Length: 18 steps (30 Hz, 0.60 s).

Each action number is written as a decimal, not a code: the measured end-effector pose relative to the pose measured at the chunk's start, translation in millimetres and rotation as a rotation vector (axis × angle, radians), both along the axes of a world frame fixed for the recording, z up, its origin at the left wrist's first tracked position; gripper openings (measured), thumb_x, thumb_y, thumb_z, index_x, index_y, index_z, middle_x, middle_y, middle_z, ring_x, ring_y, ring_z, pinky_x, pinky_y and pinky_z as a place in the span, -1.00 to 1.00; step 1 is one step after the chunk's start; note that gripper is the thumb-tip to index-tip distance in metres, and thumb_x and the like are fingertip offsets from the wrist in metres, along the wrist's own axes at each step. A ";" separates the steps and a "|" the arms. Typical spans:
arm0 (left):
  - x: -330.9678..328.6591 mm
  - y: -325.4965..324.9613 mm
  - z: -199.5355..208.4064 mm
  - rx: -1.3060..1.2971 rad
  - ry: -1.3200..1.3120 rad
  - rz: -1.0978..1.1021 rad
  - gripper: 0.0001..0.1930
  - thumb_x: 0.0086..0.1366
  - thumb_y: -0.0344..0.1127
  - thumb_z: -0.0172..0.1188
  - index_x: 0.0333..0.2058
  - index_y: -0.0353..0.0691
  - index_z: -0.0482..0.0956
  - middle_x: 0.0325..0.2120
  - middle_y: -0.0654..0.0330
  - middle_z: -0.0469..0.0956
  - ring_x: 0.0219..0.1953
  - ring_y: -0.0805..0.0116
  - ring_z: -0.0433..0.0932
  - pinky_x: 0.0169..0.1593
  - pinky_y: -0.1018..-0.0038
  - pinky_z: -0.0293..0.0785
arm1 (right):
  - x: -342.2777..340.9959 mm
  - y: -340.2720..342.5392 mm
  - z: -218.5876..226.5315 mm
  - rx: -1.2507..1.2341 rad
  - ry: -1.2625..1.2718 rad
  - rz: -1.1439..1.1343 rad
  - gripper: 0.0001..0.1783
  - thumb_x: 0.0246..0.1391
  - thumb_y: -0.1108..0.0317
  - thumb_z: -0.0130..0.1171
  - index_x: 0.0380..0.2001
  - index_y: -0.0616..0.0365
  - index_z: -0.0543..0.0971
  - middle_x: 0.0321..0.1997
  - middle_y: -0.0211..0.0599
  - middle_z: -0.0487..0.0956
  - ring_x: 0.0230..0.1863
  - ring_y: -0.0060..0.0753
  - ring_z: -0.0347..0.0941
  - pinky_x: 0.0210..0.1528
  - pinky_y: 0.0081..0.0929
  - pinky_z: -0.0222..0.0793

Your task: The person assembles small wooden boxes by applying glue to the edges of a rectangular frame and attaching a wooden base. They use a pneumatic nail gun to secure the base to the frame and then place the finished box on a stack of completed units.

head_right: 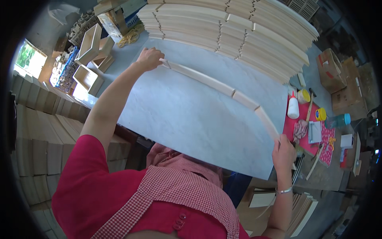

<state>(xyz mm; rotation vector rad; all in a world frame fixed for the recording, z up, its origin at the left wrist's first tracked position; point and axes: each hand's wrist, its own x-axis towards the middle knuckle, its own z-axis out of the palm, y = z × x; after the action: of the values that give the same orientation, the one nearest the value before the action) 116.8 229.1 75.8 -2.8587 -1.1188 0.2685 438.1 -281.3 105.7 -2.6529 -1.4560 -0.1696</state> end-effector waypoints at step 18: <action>-45.2 -77.3 -3.8 -0.571 0.061 -0.049 -0.54 0.32 -0.16 0.17 0.08 -0.35 0.46 -0.21 -0.11 0.65 -0.25 0.04 0.71 -0.15 0.18 0.62 | -66.4 89.6 -68.4 0.236 0.744 0.333 -0.69 0.17 0.47 0.11 -0.01 0.24 0.54 -0.45 0.09 0.62 -0.41 0.18 0.62 -0.29 -0.03 0.48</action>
<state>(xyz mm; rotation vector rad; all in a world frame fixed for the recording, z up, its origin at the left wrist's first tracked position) 71.7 151.8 72.0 -3.3194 -1.1023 0.7824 371.6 -191.7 37.4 -1.9145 -1.4414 0.5711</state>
